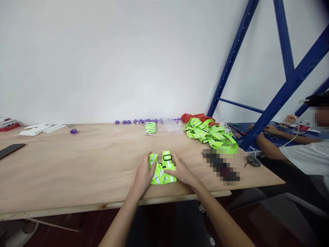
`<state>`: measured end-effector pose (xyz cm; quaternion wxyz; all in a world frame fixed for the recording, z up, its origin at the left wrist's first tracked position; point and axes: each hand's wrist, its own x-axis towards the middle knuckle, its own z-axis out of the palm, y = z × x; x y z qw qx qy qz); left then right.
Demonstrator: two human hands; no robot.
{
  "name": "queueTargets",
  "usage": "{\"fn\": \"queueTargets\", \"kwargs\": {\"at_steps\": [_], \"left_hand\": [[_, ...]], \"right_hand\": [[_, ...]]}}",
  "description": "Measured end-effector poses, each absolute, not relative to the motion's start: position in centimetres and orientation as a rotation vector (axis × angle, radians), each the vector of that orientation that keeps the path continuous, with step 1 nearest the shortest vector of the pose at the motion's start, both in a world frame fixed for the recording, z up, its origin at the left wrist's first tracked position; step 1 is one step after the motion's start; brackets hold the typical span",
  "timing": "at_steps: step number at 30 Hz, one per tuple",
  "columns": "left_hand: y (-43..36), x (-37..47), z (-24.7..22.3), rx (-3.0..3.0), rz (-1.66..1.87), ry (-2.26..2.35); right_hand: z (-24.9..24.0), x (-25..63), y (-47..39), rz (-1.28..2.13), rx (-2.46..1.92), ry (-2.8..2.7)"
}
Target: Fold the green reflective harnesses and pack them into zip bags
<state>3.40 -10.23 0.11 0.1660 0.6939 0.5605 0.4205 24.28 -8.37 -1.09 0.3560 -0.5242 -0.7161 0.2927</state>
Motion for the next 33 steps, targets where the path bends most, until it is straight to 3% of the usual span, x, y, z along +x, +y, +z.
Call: {"fn": "queueTargets", "kwargs": {"at_steps": [4,15,20,28,33], "left_hand": [[-11.0,4.2,0.3,2.262,1.261,1.312],[-15.4,1.5,1.7,2.751,0.709,1.023],[-15.0,1.6,0.4,2.662,0.872,0.988],[-13.8,3.1,0.6,2.24,1.135,1.245],[-12.9,4.2,1.1,2.214,1.197,1.237]], "right_hand": [[-1.6,23.7,-8.4,0.992,-1.098,-1.75],[-0.5,22.7,-10.7,0.489,-1.059,-1.999],[-0.4,22.7,-11.5,0.155,-0.925,-2.246],[0.5,24.0,-12.2,0.478,-0.938,-2.414],[-1.0,23.6,-11.9,0.479,-1.007,-2.293]]}}
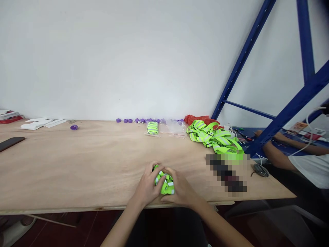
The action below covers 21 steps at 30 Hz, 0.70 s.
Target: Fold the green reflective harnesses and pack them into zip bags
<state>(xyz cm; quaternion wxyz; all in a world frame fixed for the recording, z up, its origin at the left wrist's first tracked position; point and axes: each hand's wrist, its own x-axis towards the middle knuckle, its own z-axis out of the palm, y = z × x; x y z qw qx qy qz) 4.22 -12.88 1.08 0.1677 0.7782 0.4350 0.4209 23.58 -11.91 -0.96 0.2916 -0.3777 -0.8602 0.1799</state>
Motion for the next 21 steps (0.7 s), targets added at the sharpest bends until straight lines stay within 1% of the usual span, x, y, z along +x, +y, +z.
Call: {"fn": "queueTargets", "kwargs": {"at_steps": [8,12,16,21], "left_hand": [[-13.4,7.4,1.5,2.172,1.215,1.302],[-13.4,8.0,1.8,2.125,1.19,1.353],[-13.0,8.5,1.9,1.909,1.384,1.412],[-12.7,8.4,2.4,1.684,1.561,1.336]], "right_hand": [[-0.8,22.4,-11.5,0.403,-0.88,-2.269],[-0.7,21.9,-11.5,0.333,-0.903,-2.35],[-0.2,21.4,-11.6,0.24,-0.957,-2.512],[0.0,21.2,-11.5,0.14,-1.003,-2.554]]}}
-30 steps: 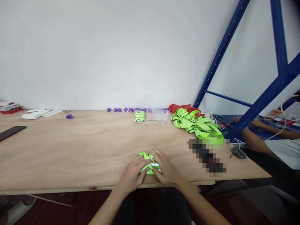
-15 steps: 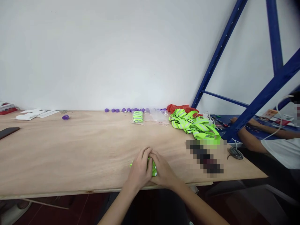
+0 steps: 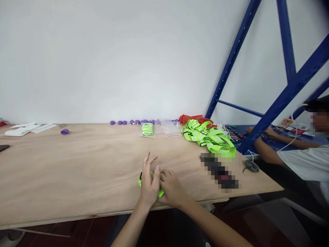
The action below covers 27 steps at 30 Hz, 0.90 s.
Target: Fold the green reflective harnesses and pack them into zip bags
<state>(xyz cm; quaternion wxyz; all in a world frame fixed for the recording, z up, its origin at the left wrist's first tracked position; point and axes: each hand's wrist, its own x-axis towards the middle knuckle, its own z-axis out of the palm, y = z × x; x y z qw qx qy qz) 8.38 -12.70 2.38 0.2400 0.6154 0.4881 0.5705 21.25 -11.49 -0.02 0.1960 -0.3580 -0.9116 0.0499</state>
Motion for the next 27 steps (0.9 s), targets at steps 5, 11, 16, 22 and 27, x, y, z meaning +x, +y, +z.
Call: {"fn": "queueTargets", "kwargs": {"at_steps": [5,11,16,22,27], "left_hand": [[-13.0,6.4,2.6,1.711,1.639,1.258],[-14.2,3.9,2.3,1.67,1.462,1.153],[-15.0,4.1,4.2,1.563,1.464,0.853],[-15.8,6.3,6.0,1.165,1.536,0.706],[-16.0,6.7,6.1,0.815,1.573,0.778]], "right_hand": [[-0.2,21.1,-10.9,0.259,-0.907,-2.403],[1.8,20.4,-11.9,0.674,-0.903,-1.834],[4.3,20.0,-14.6,1.016,-0.85,-1.591],[5.2,19.1,-15.0,1.082,-0.837,-1.46],[5.2,18.3,-13.1,0.66,-0.855,-1.506]]}}
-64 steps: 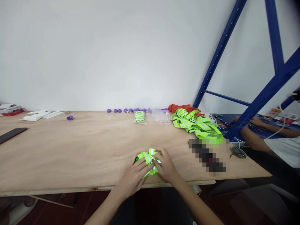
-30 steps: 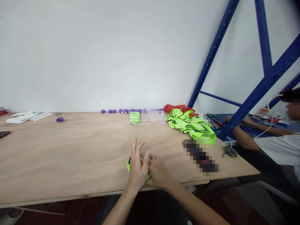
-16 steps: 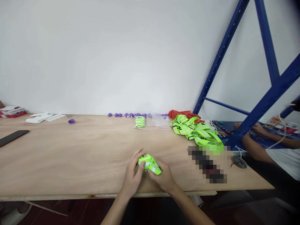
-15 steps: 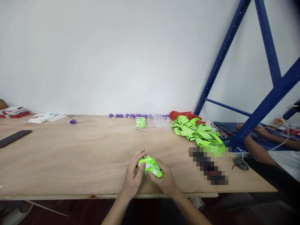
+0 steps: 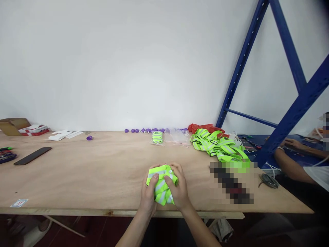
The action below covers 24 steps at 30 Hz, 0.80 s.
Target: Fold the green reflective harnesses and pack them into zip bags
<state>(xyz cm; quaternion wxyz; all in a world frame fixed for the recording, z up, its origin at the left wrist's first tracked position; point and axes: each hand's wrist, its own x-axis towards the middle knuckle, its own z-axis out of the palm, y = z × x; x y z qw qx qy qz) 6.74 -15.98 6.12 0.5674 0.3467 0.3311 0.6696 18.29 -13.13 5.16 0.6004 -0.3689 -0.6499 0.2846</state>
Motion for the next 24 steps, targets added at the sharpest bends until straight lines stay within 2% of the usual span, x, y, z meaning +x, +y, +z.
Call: {"fn": "queueTargets", "kwargs": {"at_steps": [2,6,10,17,19,24], "left_hand": [[-15.8,6.8,6.0,0.726,1.547,0.779],[-14.3,7.3,5.4,0.644,1.557,0.899],[-11.6,7.4,5.0,0.674,1.678,1.05],[-8.0,7.0,5.7,0.806,1.6,1.084],[-7.4,7.6,6.0,0.864,1.584,1.065],[-5.6,9.8,7.2,1.055,1.464,1.016]], "right_hand": [[4.9,18.2,-12.5,0.663,-0.844,-1.495],[4.1,18.0,-11.2,0.875,-0.838,-1.44],[3.5,17.1,-9.6,1.028,-0.849,-1.261],[3.7,17.6,-8.4,1.308,-0.723,-1.273],[3.5,17.8,-8.3,1.289,-0.76,-1.222],[3.5,18.5,-7.8,0.996,-0.911,-1.11]]}}
